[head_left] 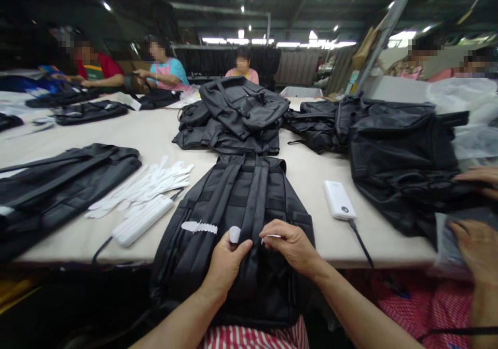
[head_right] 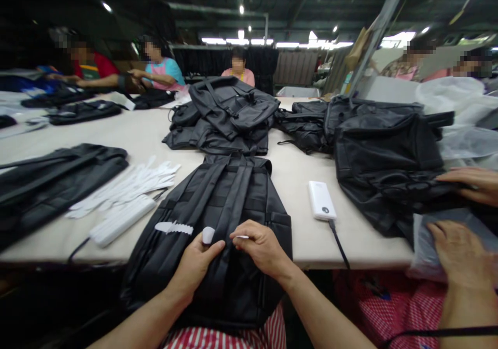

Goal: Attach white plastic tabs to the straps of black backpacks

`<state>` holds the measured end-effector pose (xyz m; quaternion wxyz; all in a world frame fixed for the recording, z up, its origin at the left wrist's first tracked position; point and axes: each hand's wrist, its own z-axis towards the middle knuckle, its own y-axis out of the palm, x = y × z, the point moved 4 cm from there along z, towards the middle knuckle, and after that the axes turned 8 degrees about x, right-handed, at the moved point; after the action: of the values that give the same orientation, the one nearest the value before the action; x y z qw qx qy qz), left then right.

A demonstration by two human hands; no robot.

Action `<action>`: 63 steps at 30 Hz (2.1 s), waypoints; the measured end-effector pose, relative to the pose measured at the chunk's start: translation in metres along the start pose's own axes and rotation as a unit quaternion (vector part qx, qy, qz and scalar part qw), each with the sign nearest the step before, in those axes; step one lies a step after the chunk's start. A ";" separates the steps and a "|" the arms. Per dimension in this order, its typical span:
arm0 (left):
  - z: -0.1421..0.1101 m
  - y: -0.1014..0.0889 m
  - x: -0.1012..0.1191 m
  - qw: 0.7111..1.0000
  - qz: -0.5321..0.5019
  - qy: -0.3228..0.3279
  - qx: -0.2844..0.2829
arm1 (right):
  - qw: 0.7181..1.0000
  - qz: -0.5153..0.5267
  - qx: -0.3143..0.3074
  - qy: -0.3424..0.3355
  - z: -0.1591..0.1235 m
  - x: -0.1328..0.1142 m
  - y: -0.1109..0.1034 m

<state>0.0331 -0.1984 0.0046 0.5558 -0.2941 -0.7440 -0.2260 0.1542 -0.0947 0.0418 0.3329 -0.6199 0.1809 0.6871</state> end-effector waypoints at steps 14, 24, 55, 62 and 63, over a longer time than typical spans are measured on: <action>0.004 -0.005 0.006 0.977 0.173 0.122 -0.038 | 0.994 -0.009 0.019 0.106 0.019 0.044 0.044; -0.005 -0.019 0.030 0.890 0.379 0.252 -0.010 | 0.997 -0.078 0.015 0.013 0.013 0.036 0.047; 0.006 -0.034 0.002 0.947 0.260 0.181 0.058 | 0.962 -0.263 0.067 0.016 0.018 0.028 0.058; 0.005 -0.035 0.000 0.950 0.246 0.182 0.057 | 0.953 -0.291 0.085 0.023 0.018 0.026 0.062; 0.005 -0.035 0.000 0.953 0.240 0.178 0.052 | 0.956 -0.282 0.081 0.022 0.017 0.026 0.061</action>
<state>0.0056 -0.2208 0.0031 0.7319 -0.3892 -0.5511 -0.0954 0.0996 -0.1206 0.0098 0.5581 -0.6317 0.0610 0.5345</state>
